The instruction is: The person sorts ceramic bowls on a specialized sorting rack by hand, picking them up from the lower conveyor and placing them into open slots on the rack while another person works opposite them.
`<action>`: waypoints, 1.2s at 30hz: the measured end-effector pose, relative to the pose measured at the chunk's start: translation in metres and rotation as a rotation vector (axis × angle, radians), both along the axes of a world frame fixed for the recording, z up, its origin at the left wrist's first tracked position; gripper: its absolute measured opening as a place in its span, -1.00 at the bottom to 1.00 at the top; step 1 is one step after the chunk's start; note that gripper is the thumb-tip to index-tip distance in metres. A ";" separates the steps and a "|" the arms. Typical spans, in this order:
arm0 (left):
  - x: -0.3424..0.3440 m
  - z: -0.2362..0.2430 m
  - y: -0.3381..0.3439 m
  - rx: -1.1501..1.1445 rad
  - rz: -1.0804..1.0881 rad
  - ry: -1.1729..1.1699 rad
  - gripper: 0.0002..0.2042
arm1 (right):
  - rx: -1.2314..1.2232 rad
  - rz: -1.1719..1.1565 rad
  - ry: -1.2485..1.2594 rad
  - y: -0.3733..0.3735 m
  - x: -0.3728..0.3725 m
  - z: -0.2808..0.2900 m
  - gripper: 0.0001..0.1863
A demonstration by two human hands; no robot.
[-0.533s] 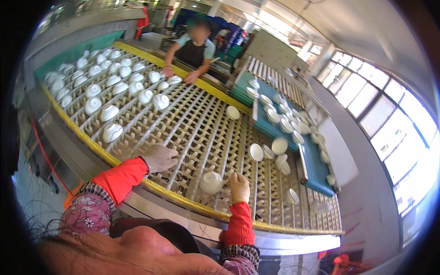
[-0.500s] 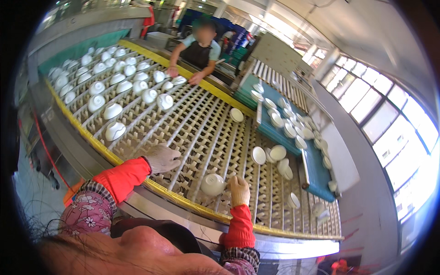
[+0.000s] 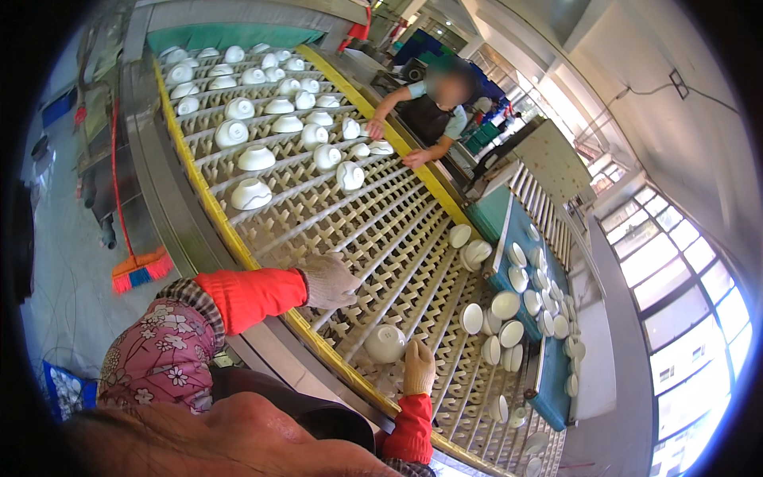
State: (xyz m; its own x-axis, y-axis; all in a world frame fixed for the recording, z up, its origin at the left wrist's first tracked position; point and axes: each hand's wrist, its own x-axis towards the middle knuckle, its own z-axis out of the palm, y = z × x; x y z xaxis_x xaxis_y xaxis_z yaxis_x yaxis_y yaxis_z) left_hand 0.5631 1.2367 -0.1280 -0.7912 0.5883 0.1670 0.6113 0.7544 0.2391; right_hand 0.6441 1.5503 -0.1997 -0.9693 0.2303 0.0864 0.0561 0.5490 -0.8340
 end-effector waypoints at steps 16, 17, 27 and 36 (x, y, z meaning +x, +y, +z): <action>-0.001 -0.011 0.009 0.122 -0.074 -0.009 -0.70 | 0.050 0.087 0.040 -0.017 0.005 0.000 -0.74; -0.003 -0.015 0.011 0.132 -0.082 -0.001 -0.70 | 0.096 0.097 0.044 -0.016 0.007 0.000 -0.73; 0.000 -0.018 0.006 0.154 -0.125 0.024 -0.77 | 0.149 0.139 0.011 -0.058 0.026 0.024 -0.72; 0.005 -0.014 0.003 0.126 -0.030 -0.159 -0.76 | 0.192 0.259 -0.056 -0.066 0.036 0.035 -0.60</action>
